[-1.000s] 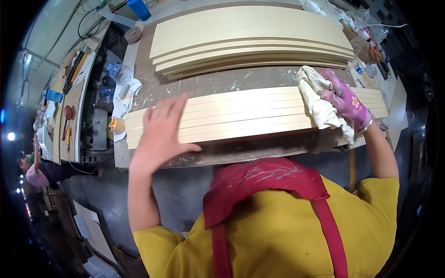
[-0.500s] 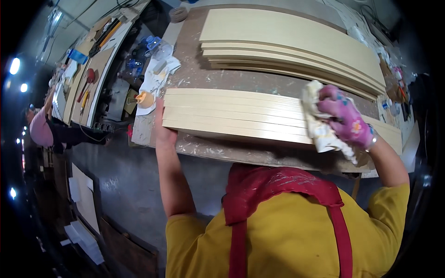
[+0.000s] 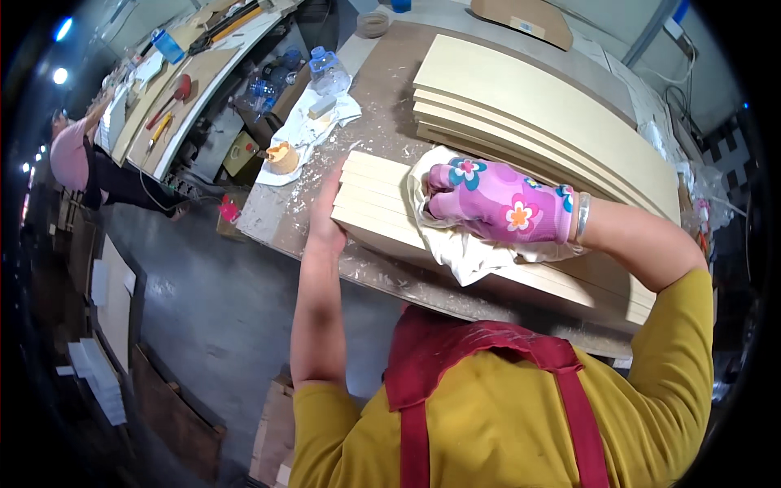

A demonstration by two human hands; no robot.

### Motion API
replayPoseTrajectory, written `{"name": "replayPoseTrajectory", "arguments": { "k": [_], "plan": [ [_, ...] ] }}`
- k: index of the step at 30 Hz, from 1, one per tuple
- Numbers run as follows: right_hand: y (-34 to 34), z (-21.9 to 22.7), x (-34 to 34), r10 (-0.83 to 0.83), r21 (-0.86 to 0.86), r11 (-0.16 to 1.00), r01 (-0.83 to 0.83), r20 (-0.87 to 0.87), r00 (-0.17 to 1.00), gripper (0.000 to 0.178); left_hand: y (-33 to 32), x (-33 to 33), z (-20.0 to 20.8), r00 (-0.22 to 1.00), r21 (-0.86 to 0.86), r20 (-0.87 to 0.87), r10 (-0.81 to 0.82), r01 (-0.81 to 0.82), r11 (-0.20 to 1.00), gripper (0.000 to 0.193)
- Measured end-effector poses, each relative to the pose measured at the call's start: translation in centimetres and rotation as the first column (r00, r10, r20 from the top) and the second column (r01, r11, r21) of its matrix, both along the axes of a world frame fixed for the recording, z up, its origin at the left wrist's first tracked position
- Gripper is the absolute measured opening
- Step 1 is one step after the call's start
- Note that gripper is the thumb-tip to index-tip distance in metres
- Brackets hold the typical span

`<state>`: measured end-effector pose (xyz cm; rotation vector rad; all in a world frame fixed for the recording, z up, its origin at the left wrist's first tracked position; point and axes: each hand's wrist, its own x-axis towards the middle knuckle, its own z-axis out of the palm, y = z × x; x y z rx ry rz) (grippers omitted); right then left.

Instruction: The person wipes the surface of light-colored wooden planks with a white cloth. They repeatedly pick up a plastic bottle to pour liquid onto the cloth and continue wiping the wood. The person handles the planks one by one, wiping them and stacking them on the workbench.

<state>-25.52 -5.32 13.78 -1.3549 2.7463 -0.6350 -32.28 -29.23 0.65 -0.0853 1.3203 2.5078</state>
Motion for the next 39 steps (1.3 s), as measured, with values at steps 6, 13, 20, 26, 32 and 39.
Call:
{"name": "replayPoseTrajectory", "arguments": {
  "k": [6,13,20,26,32,39],
  "plan": [
    [-7.2,-3.9,-6.9,0.023,-0.249,0.962,-0.113,-0.337,0.941,0.02,0.7,-0.8,-1.3,0.99,0.084,-0.056,-0.129,0.133,0.988,0.046],
    [-1.0,-1.2,-2.6,0.151,-0.199,0.972,-0.122,0.138,0.979,0.024,0.1,0.3,0.1,0.997,-0.007,-0.006,-0.078,0.078,0.997,0.043],
    [-8.5,-3.0,-6.8,-0.034,-0.264,0.964,-0.014,-0.175,0.984,0.023,1.4,-0.8,-1.1,0.987,0.235,-0.005,-0.158,0.154,0.96,0.056],
    [5.1,2.7,-3.7,-0.225,-0.383,0.838,0.389,0.406,0.886,0.044,0.4,0.3,1.7,0.981,-0.009,-0.076,-0.177,0.176,0.984,0.058],
    [11.6,2.1,3.2,-0.251,-0.346,0.878,0.331,0.257,0.933,0.043,0.5,-0.1,0.5,0.995,-0.054,-0.033,-0.089,0.087,0.995,0.048],
    [-2.0,-3.1,-1.5,-0.098,-0.09,0.992,0.086,-0.135,0.986,0.041,1.0,-0.3,0.4,0.991,-0.011,-0.022,-0.131,0.13,0.991,0.052]
  ]
}}
